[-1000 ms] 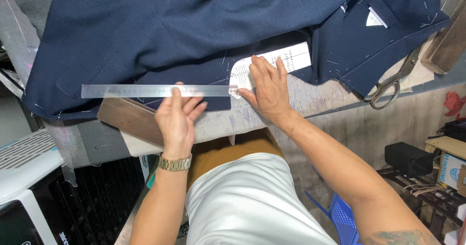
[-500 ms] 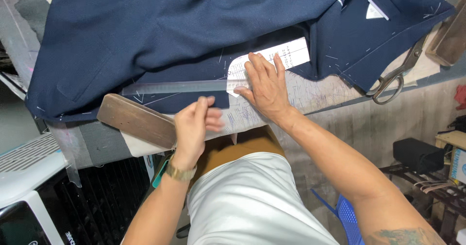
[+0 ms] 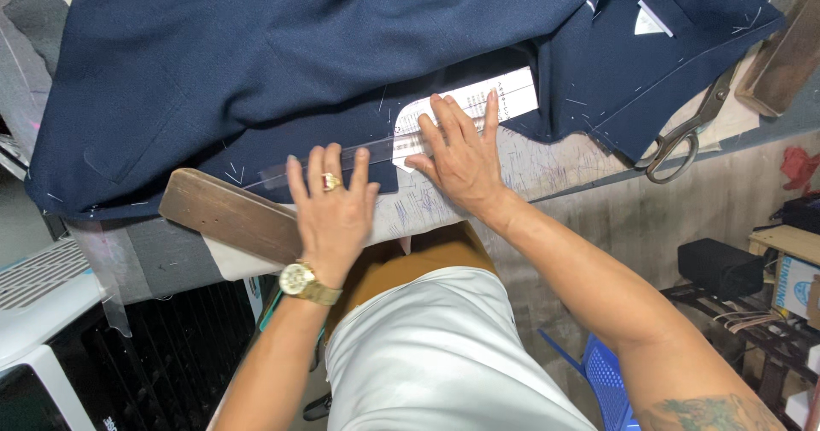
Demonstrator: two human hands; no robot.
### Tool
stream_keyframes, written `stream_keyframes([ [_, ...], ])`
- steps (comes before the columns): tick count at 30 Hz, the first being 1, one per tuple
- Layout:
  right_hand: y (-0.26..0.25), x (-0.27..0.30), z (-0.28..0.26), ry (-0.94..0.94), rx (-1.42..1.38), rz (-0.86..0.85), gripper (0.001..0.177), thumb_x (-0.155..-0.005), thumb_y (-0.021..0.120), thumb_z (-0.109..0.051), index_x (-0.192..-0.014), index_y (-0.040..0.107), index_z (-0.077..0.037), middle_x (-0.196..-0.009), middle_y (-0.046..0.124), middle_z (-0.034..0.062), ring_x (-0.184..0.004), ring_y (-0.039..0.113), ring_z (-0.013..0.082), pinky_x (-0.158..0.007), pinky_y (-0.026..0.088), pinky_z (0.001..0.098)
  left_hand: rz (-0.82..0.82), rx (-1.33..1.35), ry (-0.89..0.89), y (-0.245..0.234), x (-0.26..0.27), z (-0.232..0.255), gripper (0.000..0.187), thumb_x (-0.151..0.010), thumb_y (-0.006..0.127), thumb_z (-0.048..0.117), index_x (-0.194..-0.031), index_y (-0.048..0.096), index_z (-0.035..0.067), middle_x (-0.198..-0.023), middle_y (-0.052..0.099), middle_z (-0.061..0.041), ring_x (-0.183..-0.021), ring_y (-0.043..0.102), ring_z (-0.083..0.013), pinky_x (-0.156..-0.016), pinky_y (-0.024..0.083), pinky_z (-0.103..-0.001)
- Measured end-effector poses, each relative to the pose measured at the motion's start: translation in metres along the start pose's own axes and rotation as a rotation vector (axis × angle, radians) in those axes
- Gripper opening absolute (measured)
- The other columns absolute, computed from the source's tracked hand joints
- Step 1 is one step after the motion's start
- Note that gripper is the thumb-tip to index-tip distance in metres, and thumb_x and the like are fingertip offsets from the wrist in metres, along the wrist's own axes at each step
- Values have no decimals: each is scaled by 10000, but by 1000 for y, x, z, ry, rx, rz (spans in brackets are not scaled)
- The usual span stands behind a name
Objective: The person marks lines on a blue suit jacket using a ruler and pink chalk, positions paper patterns, and measures sections of the fabric.
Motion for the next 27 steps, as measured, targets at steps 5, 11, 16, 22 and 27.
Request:
stream_keyframes([
  [5, 2, 1, 0, -15, 11, 21, 543, -1024, 605, -551, -1293, 652, -82, -1385, 608, 239, -1322, 573, 387, -1130, 93, 804, -24, 106, -172, 16, -4, 35, 476, -1063, 530, 367, -1447, 595, 93, -1446, 482, -272, -1435, 366, -439, -1180, 160, -661],
  [11, 6, 3, 2, -23, -25, 48, 462, -1016, 617, -539, -1226, 690, -134, -1394, 603, 234, -1358, 535, 386, -1134, 121, 790, 133, 145, -177, 18, 16, 36, 460, -1075, 506, 328, -1440, 581, 59, -1492, 448, -318, -1463, 354, -480, -1184, 197, -662],
  [16, 3, 2, 1, -27, -44, 41, 435, -1024, 621, -532, -1190, 708, -139, -1392, 600, 242, -1366, 527, 391, -1134, 144, 782, 173, 168, -165, 30, 10, 38, 467, -1086, 475, 365, -1446, 582, 87, -1501, 461, -303, -1461, 377, -467, -1193, 233, -635],
  [22, 10, 4, 7, -32, -68, 32, 422, -1024, 611, -549, -1166, 714, -166, -1410, 579, 242, -1395, 485, 388, -1136, 155, 772, 197, 167, -225, 37, 13, 36, 463, -1080, 472, 390, -1469, 578, 164, -1517, 458, -289, -1477, 355, -463, -1206, 216, -629],
  [27, 14, 4, 8, -48, -84, 16, 417, -1029, 621, -545, -1172, 709, -164, -1403, 584, 264, -1364, 525, 406, -1131, 193, 762, 221, 114, -248, 40, 14, 35, 445, -1074, 468, 379, -1454, 594, 183, -1508, 485, -276, -1453, 412, -453, -1190, 265, -630],
])
Point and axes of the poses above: each hand's wrist, its own x-axis away from the middle knuckle, its own y-axis out of the palm, z = x × y, the point moved 5 cm from there along -x, towards the middle knuckle
